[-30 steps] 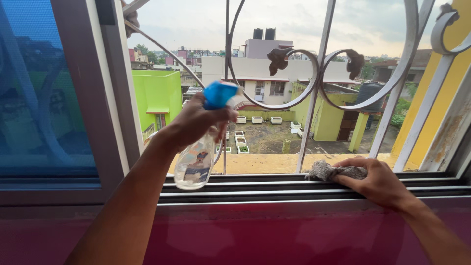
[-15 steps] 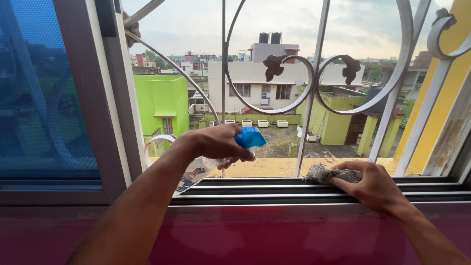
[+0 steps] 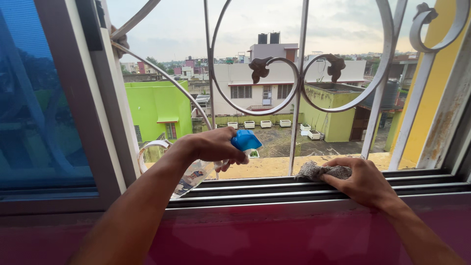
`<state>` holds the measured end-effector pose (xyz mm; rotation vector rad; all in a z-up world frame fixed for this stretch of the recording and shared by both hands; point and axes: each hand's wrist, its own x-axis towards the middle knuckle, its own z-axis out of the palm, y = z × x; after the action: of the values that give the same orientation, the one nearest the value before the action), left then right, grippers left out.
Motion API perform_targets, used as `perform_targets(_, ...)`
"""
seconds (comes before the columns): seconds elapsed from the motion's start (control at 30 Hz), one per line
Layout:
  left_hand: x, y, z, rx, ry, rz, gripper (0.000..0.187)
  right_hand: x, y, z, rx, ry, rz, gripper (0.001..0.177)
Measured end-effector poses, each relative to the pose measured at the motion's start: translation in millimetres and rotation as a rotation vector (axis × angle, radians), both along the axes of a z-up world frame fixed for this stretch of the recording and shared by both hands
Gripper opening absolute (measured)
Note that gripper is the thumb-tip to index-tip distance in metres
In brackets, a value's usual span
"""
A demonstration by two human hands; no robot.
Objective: The person sprays a cleaning solution onto the lower metal window frame and wipes it with a cloth. They repeatedly spray and wipe along the frame, moving from right to left and back, focusing on the horizontal track and vertical edges.
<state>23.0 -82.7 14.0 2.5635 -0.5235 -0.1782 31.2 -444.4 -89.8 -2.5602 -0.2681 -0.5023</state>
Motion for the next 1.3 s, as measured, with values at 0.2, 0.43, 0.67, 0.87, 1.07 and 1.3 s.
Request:
perform_targets(0.2,0,0,-6,-0.041,0.046,-0.067,0.033,2,-1,-1,-0.022,-0.017,0.017,0.038)
perform_targets(0.43,10,-7,-18,0.076,0.005,-0.198,0.028,3,0,-5,-0.023,-0.017,-0.005,0.036)
perform_targets(0.67,1,4,-11,-0.089,0.004,-0.176,0.028,10,-3,-9,-0.05,0.009,-0.008,0.037)
perform_targets(0.87,-8,18,-6,-0.236,-0.082,-0.13,0.031,2,32,-2,-0.009,0.186,0.183,0.04)
perform_targets(1.07,-13,40,-3,-0.377,-0.218,-0.1,0.026,-5,138,6,0.013,0.109,0.562,0.031)
perform_targets(1.3,-19,61,0,-0.604,-0.293,-0.163,0.027,-28,248,5,-0.022,-0.057,0.631,0.033)
